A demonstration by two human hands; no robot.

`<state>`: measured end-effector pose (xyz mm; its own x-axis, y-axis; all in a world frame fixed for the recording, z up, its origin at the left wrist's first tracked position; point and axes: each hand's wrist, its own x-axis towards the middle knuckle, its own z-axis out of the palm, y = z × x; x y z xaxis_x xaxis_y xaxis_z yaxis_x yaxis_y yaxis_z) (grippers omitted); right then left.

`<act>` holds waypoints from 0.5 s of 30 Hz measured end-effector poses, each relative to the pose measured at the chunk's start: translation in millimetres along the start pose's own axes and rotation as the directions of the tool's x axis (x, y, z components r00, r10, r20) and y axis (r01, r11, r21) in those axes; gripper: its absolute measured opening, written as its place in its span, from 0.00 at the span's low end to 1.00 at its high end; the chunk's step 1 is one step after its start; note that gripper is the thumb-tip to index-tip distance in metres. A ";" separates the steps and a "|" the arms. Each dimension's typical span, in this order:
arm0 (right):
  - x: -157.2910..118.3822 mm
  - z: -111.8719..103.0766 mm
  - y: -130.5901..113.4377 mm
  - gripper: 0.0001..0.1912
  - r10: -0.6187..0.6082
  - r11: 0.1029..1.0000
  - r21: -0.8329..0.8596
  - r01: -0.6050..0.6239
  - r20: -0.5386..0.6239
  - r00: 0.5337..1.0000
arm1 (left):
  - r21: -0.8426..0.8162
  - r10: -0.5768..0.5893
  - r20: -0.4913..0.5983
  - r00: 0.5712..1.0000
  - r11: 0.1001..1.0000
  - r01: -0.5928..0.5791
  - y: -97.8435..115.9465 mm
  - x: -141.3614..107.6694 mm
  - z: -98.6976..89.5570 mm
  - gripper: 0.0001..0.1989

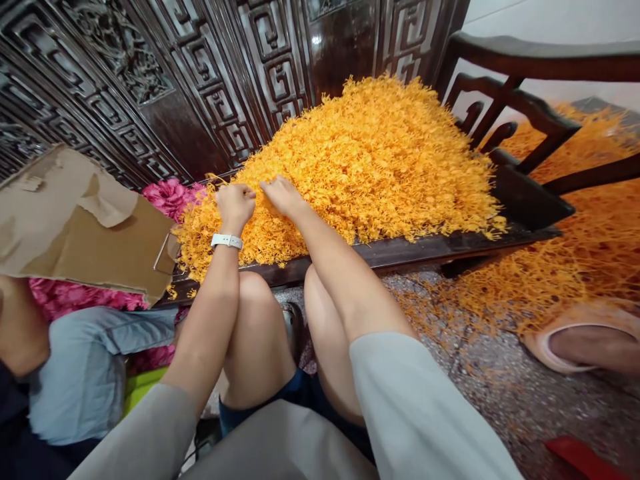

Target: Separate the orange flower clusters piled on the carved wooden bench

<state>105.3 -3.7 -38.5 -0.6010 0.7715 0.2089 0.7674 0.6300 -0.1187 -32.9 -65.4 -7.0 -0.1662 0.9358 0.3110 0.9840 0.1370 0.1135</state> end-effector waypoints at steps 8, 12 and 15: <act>0.5 30.6 10.2 0.22 0.024 0.999 -0.029 -0.020 0.134 0.991 | 0.109 0.039 0.239 0.970 0.992 -0.067 24.3 -20.3 -11.7 0.16; 2.2 38.8 18.9 0.24 0.011 1.000 0.018 -0.012 0.068 0.998 | 0.088 0.022 0.186 0.982 0.995 -0.039 24.8 -24.9 -21.9 0.16; 6.6 39.0 20.1 0.23 0.076 0.993 0.090 -0.074 -0.025 0.997 | 0.010 0.004 0.178 0.984 1.000 -0.006 21.1 -24.6 -29.0 0.14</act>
<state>108.0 17.6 -77.3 -0.5348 0.8149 0.2236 0.7867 0.5767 -0.2203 -10.0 -94.9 15.1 -0.1479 0.9792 0.1391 0.9856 0.1344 0.1022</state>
